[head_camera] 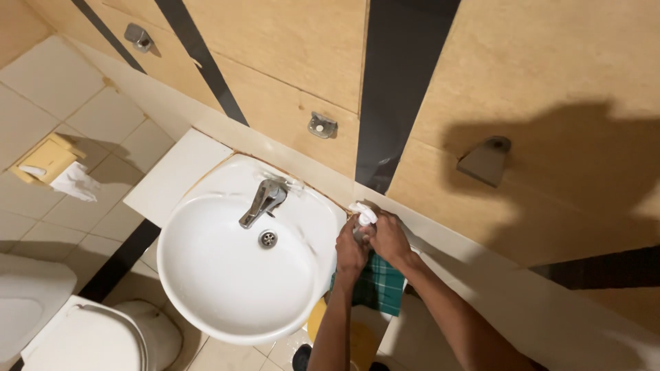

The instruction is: The person cleans a toilet in a bathroom using a spray bottle and a cloth. They spray the toilet tank, lid, and bowl, then wipe the surfaces with a green cloth. The person also lifts the toilet seat and lid to clean underneath them.

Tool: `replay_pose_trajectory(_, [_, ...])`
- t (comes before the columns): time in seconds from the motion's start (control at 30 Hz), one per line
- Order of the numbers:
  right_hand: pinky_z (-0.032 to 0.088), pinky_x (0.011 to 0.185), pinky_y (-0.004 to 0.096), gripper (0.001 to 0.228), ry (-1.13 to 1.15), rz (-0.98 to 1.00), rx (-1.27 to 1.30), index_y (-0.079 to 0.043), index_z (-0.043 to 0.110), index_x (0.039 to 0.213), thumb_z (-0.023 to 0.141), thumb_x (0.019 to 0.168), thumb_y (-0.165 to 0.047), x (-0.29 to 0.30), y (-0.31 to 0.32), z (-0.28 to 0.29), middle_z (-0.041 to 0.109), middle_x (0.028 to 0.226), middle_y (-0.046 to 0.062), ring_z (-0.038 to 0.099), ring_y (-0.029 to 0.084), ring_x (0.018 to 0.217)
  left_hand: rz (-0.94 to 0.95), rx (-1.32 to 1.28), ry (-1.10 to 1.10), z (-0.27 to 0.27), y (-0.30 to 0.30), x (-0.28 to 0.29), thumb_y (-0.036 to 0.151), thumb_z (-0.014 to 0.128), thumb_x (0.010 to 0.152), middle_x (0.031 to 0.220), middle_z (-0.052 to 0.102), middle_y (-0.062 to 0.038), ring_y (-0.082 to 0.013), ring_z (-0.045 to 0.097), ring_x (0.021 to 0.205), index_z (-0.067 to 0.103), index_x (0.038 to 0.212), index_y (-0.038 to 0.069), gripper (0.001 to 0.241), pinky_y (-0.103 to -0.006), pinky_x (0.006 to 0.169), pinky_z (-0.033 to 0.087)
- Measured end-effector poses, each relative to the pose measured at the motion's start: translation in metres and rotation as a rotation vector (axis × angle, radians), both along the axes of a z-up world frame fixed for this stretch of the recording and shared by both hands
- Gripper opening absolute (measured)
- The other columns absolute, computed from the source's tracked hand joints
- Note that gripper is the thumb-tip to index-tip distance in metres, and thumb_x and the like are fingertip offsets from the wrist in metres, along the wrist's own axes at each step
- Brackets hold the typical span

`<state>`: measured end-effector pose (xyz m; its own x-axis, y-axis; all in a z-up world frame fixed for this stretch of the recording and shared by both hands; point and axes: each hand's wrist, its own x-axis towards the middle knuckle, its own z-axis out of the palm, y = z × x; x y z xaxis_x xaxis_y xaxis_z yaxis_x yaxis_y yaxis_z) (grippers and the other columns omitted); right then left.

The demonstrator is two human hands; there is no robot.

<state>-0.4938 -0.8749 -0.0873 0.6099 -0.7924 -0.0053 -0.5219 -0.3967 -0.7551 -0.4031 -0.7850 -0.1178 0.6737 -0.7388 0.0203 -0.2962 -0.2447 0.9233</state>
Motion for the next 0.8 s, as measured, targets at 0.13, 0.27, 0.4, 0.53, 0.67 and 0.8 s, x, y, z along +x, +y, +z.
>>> replay_pose_trajectory(0.13, [0.052,0.080,0.055,0.032,-0.063,0.031,-0.118,0.003,0.069,0.111,0.076,0.084,-0.012,-0.002,0.003,-0.006,0.067,0.111,0.031,0.062,0.052,0.099,-0.025,-0.069,-0.069,-0.002,0.000,0.000,-0.003,0.070,0.078,0.127,0.067,-0.026,-0.0430,0.063,0.120,0.059,0.136,0.002,0.060,-0.0446,0.100,0.051])
replay_pose_trajectory(0.27, [0.055,0.082,0.052,0.032,-0.076,0.019,0.028,-0.002,0.068,0.118,0.071,0.087,-0.011,-0.001,0.006,0.008,0.069,0.113,0.026,0.067,0.047,0.102,0.005,0.048,0.020,0.007,-0.002,0.000,-0.003,0.067,0.077,0.122,0.070,-0.024,-0.0404,0.068,0.115,0.062,0.136,0.006,0.060,-0.0428,0.096,0.054])
replay_pose_trajectory(0.4, [0.051,0.083,0.054,0.050,-0.166,0.052,-0.040,-0.005,0.065,0.133,0.070,0.083,-0.007,-0.002,0.012,0.032,0.066,0.117,0.028,0.060,0.050,0.106,0.011,0.076,0.050,0.008,-0.003,0.000,-0.002,0.069,0.076,0.121,0.072,-0.022,-0.0395,0.068,0.114,0.063,0.135,0.008,0.060,-0.0424,0.095,0.055])
replay_pose_trajectory(0.53, [0.052,0.084,0.054,0.043,-0.169,0.049,-0.038,-0.004,0.065,0.129,0.072,0.087,-0.012,-0.001,0.008,0.016,0.066,0.116,0.027,0.062,0.050,0.105,0.010,0.086,0.086,0.022,-0.002,0.000,-0.002,0.072,0.073,0.121,0.071,-0.022,-0.0384,0.069,0.112,0.062,0.134,0.009,0.063,-0.0417,0.093,0.055])
replay_pose_trajectory(0.67, [0.053,0.083,0.054,0.030,-0.047,0.025,-0.053,0.002,0.070,0.111,0.075,0.087,-0.015,-0.001,0.005,0.004,0.067,0.115,0.027,0.064,0.048,0.103,0.006,0.053,0.041,0.012,-0.003,0.000,-0.002,0.071,0.075,0.122,0.071,-0.022,-0.0392,0.068,0.114,0.063,0.136,0.008,0.062,-0.0416,0.094,0.055])
replay_pose_trajectory(0.8, [0.054,0.082,0.053,0.023,-0.006,0.014,-0.003,0.002,0.071,0.107,0.069,0.088,-0.010,0.000,0.005,0.001,0.068,0.112,0.026,0.066,0.047,0.101,0.013,0.099,0.180,0.021,-0.003,-0.002,-0.002,0.063,0.076,0.120,0.073,-0.018,-0.0356,0.073,0.107,0.061,0.138,0.010,0.063,-0.0406,0.089,0.059])
